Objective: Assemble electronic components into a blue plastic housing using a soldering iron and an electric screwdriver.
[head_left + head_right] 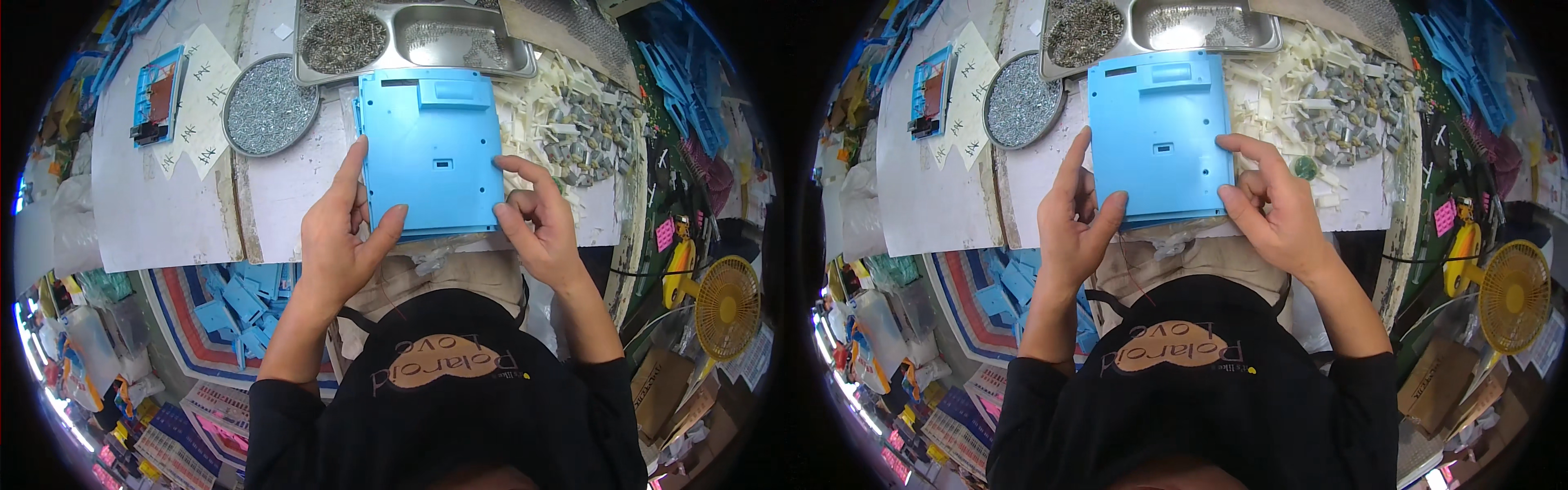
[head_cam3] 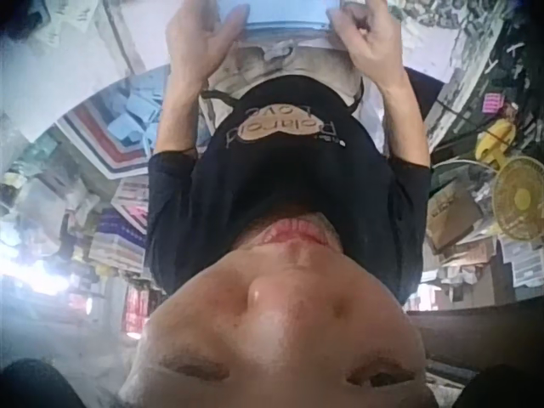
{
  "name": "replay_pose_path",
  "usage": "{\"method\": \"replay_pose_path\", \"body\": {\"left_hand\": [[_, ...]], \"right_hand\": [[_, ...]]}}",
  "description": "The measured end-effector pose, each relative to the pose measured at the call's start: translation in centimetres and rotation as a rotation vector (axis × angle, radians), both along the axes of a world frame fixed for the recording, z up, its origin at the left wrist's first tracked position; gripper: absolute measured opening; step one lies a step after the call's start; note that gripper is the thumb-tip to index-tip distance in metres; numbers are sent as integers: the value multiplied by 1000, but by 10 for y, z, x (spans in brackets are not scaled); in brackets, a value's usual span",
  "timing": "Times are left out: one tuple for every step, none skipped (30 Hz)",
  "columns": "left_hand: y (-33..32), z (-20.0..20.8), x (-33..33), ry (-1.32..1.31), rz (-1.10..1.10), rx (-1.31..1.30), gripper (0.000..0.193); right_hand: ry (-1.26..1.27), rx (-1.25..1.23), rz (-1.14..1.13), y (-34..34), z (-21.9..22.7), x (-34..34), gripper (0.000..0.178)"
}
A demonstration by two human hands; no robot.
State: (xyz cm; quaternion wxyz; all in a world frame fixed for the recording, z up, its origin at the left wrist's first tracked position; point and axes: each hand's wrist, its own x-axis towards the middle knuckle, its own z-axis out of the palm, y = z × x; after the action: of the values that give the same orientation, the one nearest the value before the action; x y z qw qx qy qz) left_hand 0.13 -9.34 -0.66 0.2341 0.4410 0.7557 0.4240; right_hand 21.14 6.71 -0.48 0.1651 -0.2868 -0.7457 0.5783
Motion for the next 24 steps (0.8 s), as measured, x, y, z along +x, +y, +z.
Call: {"method": "replay_pose_path", "body": {"left_hand": [[1,0,1,5,-1,15,79],[2,0,3,10,-2,31,79],[3,-1,5,67,-14,48,79],[4,-4,8,124,-25,65,79],[4,-5,9,181,-35,81,79],[4,-6,9,154,-15,62,79],[3,-6,9,127,6,42,79],[2,-6,9,100,27,23,79],[0,-6,9,73,31,1,80],[-4,-5,8,45,36,-20,80],[-6,-5,8,18,41,-41,80],[-8,-6,10,43,43,-39,80],[-10,-6,12,67,46,-37,80],[-11,-7,13,91,49,-34,80],[-12,-6,15,126,51,-53,78],[-13,-5,16,161,52,-72,77],[-14,-5,17,195,54,-92,75],[-16,-6,17,180,58,-99,74],[-17,-6,17,164,62,-106,72],[-18,-8,17,148,66,-114,70],[-21,-9,16,87,83,-124,69],[-22,-12,15,26,100,-133,68],[-22,-15,13,-36,118,-142,66],[-23,-13,12,-34,112,-139,65]], "right_hand": [[-44,17,4,0,0,1,49],[-87,34,9,0,-1,4,49],[-127,51,20,2,-3,5,49],[-112,62,16,2,-7,7,49],[-98,73,12,1,-12,10,48],[-87,83,-2,0,-14,12,48],[-94,106,24,0,-14,10,49],[-101,129,51,0,-12,3,49],[-112,154,77,2,-7,-2,49],[-141,164,111,5,-4,-3,50],[-170,174,145,9,-1,-4,51],[-193,180,186,12,0,-7,52],[-210,213,211,14,2,-8,53],[-227,247,237,16,4,-10,54],[-248,281,262,17,5,-10,55],[-252,295,278,17,6,-11,58],[-257,308,295,17,5,-11,61],[-262,321,313,18,5,-12,64],[-217,387,324,17,2,-12,65],[-172,451,336,17,-2,-9,66],[-188,482,364,16,-3,-8,66],[-205,520,392,17,-4,-9,66],[-289,530,432,23,0,-11,66],[-355,526,451,27,6,-15,65]]}}
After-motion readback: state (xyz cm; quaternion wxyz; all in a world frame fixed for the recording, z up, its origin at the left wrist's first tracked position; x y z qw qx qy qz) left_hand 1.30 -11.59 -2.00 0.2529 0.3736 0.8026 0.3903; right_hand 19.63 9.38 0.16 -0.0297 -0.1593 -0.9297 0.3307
